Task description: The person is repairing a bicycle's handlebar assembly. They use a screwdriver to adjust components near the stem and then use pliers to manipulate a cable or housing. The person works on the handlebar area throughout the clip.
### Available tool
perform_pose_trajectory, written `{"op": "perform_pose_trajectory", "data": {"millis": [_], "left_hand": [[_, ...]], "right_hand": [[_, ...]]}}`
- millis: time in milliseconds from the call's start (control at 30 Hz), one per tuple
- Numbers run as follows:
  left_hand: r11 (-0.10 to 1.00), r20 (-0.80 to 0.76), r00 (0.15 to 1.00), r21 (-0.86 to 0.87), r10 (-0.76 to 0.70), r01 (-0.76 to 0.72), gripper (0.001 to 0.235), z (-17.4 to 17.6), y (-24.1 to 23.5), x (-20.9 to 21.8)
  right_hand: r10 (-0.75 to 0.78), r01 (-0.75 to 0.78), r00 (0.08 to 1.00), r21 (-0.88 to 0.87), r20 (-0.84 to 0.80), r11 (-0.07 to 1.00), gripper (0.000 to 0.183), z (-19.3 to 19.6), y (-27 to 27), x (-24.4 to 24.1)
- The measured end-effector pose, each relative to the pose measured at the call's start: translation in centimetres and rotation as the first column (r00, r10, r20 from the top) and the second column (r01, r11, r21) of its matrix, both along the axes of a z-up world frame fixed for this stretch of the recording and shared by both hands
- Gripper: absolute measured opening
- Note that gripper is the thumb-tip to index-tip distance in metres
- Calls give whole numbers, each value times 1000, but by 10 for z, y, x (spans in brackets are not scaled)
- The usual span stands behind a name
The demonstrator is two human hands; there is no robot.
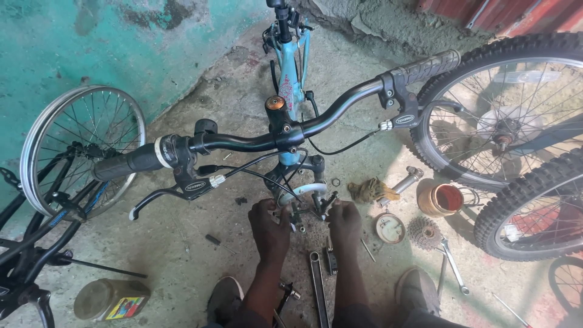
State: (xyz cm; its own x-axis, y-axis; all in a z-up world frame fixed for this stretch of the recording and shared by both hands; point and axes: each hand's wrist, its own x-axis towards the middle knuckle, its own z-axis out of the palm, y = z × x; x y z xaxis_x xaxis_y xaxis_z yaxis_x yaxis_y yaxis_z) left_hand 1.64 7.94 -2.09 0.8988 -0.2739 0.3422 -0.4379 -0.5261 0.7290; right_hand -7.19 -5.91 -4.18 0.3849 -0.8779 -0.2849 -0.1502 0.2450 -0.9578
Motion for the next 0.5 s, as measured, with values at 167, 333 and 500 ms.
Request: {"op": "perform_pose_trajectory", "data": {"millis": [167,333,500], "left_hand": [[999,-22,999,-15,30,-30,9,5,0,6],[997,11,998,-35,66,-66,9,11,-1,2],[984,-17,989,-104,144,-145,9,8,3,7]], "right_hand": [[31,-46,999,-434,-42,900,14,21,27,13],[343,-364,930,-459,-133,810,26,21,32,20],[393,-449,894,-422,-217,788,29,16,53,31]]}}
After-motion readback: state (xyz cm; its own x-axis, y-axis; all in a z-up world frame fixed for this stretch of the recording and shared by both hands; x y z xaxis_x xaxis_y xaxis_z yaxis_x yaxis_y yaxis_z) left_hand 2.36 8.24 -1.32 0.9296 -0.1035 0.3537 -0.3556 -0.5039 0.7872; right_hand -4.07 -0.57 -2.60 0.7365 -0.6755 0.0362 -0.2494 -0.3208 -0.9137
